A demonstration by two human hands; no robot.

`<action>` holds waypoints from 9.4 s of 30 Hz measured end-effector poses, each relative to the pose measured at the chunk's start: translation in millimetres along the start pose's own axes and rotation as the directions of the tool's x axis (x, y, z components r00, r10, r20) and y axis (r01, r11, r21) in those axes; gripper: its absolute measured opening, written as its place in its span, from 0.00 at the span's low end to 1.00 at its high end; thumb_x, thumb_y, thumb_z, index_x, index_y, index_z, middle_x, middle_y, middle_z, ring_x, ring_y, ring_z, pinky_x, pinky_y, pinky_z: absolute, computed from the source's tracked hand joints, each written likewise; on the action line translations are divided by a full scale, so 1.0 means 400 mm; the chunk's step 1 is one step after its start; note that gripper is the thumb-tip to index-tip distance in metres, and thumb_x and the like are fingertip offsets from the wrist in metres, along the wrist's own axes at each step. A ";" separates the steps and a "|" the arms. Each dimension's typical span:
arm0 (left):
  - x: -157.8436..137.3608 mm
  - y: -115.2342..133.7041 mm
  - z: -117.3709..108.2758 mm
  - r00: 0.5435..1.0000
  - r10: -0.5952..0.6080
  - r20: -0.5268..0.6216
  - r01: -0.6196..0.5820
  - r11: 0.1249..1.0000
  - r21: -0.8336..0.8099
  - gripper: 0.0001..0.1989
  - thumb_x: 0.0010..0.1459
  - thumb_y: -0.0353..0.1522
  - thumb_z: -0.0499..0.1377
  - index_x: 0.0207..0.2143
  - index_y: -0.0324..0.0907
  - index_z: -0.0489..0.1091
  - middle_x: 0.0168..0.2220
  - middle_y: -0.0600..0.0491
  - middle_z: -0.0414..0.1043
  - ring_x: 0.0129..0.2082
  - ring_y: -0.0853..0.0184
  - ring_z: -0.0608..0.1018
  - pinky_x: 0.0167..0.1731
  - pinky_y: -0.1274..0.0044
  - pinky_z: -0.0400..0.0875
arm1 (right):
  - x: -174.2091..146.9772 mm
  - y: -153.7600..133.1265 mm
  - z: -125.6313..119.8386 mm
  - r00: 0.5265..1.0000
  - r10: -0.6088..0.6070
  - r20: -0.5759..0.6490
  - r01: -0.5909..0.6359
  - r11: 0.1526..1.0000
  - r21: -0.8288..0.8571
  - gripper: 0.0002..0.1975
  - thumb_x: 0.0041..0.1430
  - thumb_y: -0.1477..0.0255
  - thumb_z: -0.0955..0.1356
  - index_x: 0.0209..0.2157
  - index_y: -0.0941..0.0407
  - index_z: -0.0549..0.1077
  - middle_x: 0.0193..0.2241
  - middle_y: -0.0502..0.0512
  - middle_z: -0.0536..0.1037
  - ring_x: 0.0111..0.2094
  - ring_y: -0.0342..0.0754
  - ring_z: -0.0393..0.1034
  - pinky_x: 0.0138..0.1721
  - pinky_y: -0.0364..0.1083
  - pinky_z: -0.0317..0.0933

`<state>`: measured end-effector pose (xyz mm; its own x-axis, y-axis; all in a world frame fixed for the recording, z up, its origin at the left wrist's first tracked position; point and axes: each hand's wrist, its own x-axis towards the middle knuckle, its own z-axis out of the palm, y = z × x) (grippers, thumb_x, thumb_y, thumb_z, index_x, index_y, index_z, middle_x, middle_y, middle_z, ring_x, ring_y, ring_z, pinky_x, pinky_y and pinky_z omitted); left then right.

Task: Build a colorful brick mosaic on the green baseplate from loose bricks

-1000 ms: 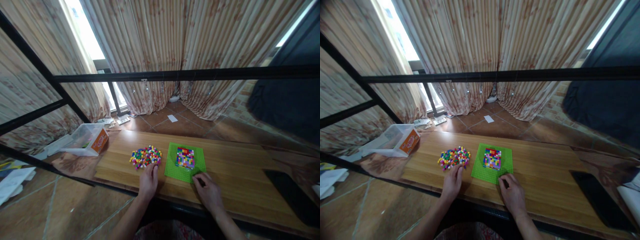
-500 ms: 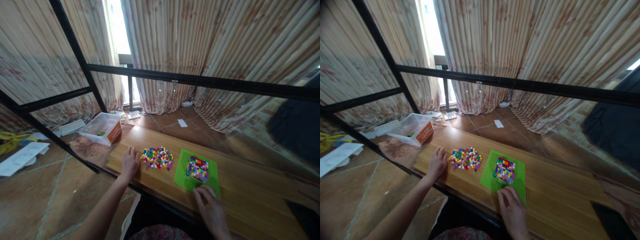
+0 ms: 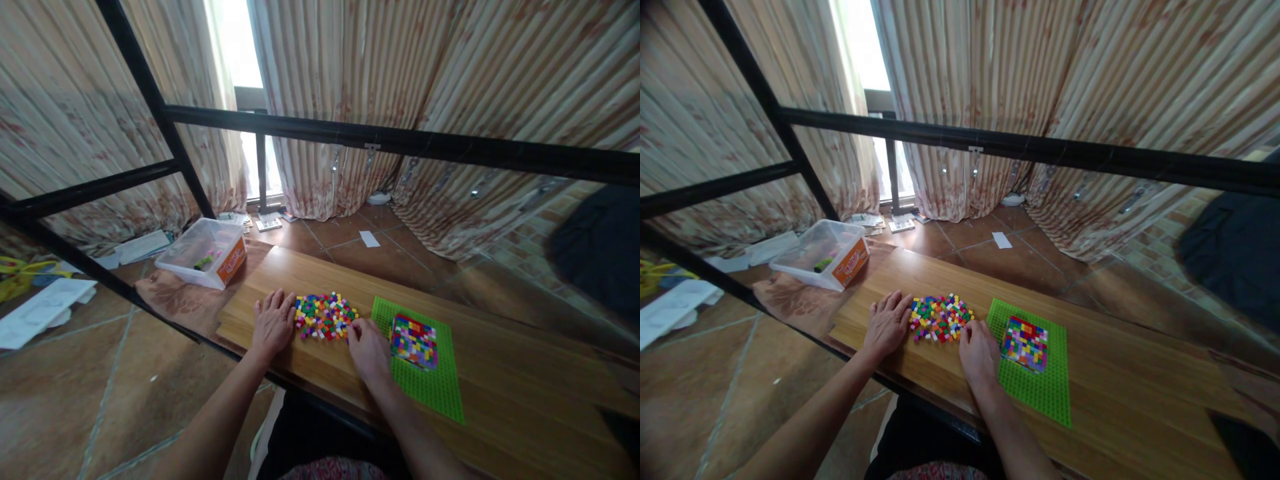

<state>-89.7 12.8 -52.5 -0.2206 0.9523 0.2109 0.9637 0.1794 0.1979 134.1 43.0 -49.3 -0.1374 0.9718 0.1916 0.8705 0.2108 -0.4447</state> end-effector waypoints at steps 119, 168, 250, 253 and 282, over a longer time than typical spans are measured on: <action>0.016 -0.006 -0.003 0.999 0.012 -0.040 -0.011 1.000 0.029 0.19 0.64 0.39 0.46 0.54 0.46 0.67 0.59 0.48 0.65 0.58 0.57 0.64 0.55 0.62 0.56 | -0.114 0.064 -0.097 0.973 -0.185 -0.138 0.209 0.958 0.196 0.14 0.66 0.69 0.60 0.33 0.52 0.75 0.31 0.53 0.75 0.34 0.46 0.70 0.38 0.45 0.64; 0.016 -0.002 -0.007 0.999 0.012 -0.034 -0.011 0.999 0.036 0.20 0.64 0.39 0.46 0.54 0.45 0.67 0.59 0.46 0.64 0.58 0.56 0.64 0.55 0.62 0.56 | -0.172 0.245 -0.186 0.900 0.068 -0.431 0.046 0.967 0.249 0.11 0.61 0.65 0.65 0.39 0.53 0.78 0.38 0.57 0.75 0.38 0.48 0.71 0.41 0.48 0.67; 0.019 -0.005 -0.004 0.999 0.015 -0.052 -0.013 0.999 0.049 0.20 0.64 0.38 0.48 0.54 0.44 0.67 0.58 0.46 0.66 0.57 0.56 0.66 0.55 0.63 0.58 | -0.130 0.274 -0.126 0.848 0.502 -0.170 -0.173 0.565 0.807 0.14 0.46 0.61 0.72 0.31 0.56 0.76 0.33 0.55 0.77 0.36 0.49 0.71 0.41 0.50 0.65; 0.019 -0.004 -0.003 0.999 0.005 -0.049 -0.004 0.999 0.037 0.20 0.64 0.39 0.47 0.54 0.45 0.67 0.58 0.46 0.65 0.57 0.56 0.66 0.55 0.62 0.58 | -0.154 0.268 -0.146 0.823 0.506 -0.260 -0.154 0.638 0.754 0.14 0.48 0.60 0.72 0.32 0.56 0.77 0.37 0.57 0.77 0.41 0.50 0.71 0.44 0.51 0.64; 0.008 0.004 -0.012 0.998 -0.014 -0.054 0.012 1.000 -0.028 0.19 0.64 0.38 0.48 0.53 0.46 0.68 0.58 0.47 0.65 0.57 0.57 0.66 0.55 0.62 0.56 | -0.071 0.014 -0.008 0.970 -0.245 0.006 0.240 0.957 0.164 0.08 0.61 0.75 0.63 0.31 0.53 0.72 0.33 0.54 0.72 0.38 0.49 0.66 0.40 0.47 0.58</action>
<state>-89.8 15.0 -46.8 -0.2417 0.9350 0.2594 0.9563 0.1842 0.2272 144.5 16.2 -54.5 -0.3491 0.8914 0.2891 0.7221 0.4525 -0.5232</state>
